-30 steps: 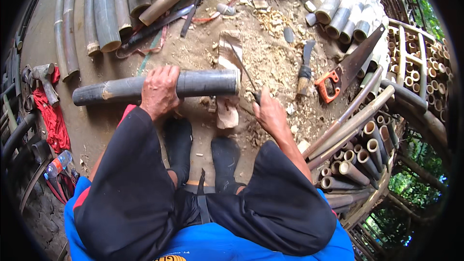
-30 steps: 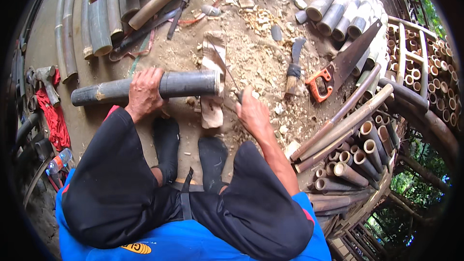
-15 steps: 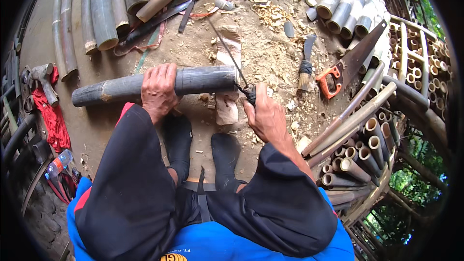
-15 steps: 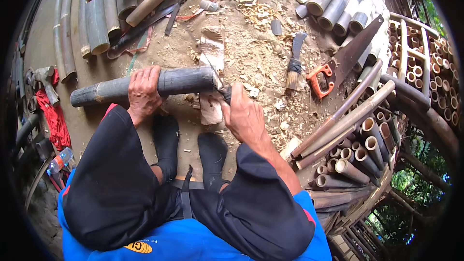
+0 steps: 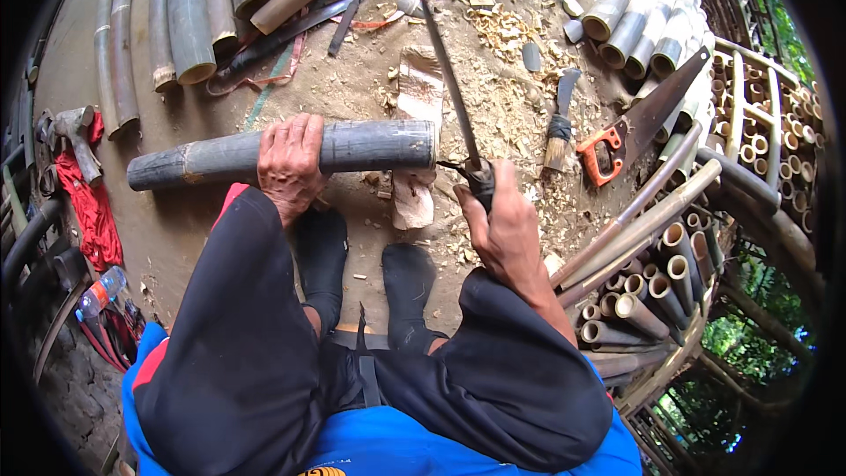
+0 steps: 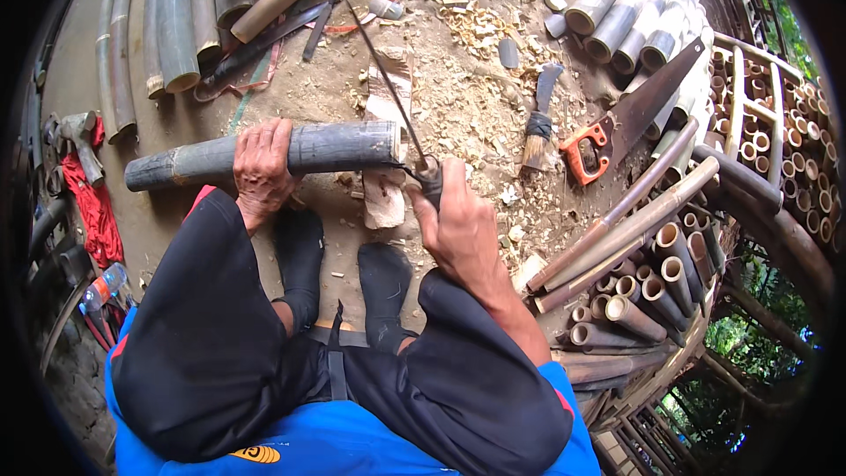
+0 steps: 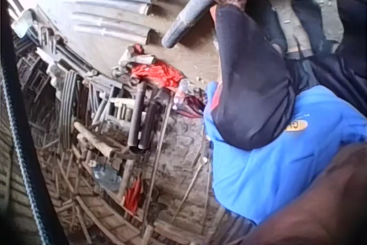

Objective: The person carves a section of bamboo using a knife, smoothing the edges and clearing out fibers from a pre-cut hole.

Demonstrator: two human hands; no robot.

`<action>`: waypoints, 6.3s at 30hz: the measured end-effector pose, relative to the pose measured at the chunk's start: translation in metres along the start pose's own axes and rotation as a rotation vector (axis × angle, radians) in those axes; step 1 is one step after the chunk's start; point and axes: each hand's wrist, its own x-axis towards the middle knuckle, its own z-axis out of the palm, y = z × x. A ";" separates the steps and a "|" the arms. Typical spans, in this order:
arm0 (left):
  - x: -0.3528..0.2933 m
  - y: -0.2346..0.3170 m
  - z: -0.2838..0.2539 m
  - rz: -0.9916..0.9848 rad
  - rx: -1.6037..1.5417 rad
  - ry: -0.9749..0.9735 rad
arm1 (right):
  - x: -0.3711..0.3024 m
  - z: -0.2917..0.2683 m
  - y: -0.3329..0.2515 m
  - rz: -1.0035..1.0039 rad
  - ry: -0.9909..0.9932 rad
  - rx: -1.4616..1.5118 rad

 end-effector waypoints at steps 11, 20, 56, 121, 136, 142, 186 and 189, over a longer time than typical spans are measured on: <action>0.026 0.001 -0.034 -0.044 -0.091 -0.202 | 0.005 0.010 0.005 0.060 -0.105 -0.140; 0.053 -0.013 -0.030 -0.061 -0.184 -0.681 | 0.003 0.032 0.057 0.008 -0.097 -0.226; 0.021 -0.004 -0.011 0.037 -0.071 -0.180 | 0.001 0.021 0.025 -0.175 0.069 -0.119; 0.014 0.001 -0.015 -0.022 -0.041 -0.282 | 0.005 0.020 0.032 -0.156 0.040 -0.107; 0.011 0.002 -0.012 -0.028 -0.025 -0.224 | 0.011 0.012 0.067 0.062 -0.192 -0.364; -0.003 0.005 -0.011 -0.030 0.023 -0.116 | 0.006 -0.010 -0.009 -0.129 0.044 -0.040; 0.194 0.032 -0.158 0.025 -0.275 -0.919 | -0.060 0.050 0.136 0.235 0.626 -0.304; 0.123 -0.069 -0.084 0.128 -0.190 -0.850 | -0.039 0.050 0.098 0.332 0.653 0.071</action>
